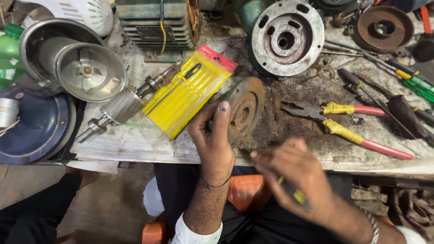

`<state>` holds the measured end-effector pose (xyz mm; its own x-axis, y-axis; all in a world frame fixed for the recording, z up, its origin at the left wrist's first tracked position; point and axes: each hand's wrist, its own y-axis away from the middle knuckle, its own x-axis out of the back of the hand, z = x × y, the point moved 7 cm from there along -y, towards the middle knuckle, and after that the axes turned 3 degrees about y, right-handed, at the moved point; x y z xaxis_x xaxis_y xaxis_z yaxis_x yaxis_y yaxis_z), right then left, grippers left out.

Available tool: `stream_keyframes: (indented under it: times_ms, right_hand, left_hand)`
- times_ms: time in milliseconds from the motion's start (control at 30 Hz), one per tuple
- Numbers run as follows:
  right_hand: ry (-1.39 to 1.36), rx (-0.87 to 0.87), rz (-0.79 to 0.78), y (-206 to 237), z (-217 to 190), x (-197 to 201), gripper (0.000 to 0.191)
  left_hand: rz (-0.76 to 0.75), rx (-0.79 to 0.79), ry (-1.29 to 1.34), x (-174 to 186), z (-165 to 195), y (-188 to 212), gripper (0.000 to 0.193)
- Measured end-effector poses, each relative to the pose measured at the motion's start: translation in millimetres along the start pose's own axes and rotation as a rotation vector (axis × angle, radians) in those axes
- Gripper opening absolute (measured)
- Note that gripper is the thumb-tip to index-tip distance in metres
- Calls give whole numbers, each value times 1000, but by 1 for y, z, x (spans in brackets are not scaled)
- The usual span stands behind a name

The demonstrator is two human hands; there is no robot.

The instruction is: The person holds a rusty circular metal pump cover plate on a cluttered workbench and repeatedly scrapes its surface and edges with a small hand file, working around the plate to remove rust and debris.

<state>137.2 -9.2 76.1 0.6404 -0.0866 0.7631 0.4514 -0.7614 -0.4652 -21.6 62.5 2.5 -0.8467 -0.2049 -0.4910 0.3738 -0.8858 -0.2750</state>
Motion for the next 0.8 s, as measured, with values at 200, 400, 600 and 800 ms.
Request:
stream_keyframes:
  times_ms: [200,400,600,800]
  right_hand:
    - [-7,-28,13,3,6,-2,19]
    - [63,23,14,8,9,-1,23]
    - [12,-30,-10,10,18,-3,26]
    - [-22,-10,-25,9,19,-2,22]
  left_hand:
    - [-31,34,78,3,-7,1,20]
    - [36,200,297,-3,0,-9,18]
    - [-9,164,298,-3,5,-8,21]
    - [-38,63,201,2,-4,-3,31]
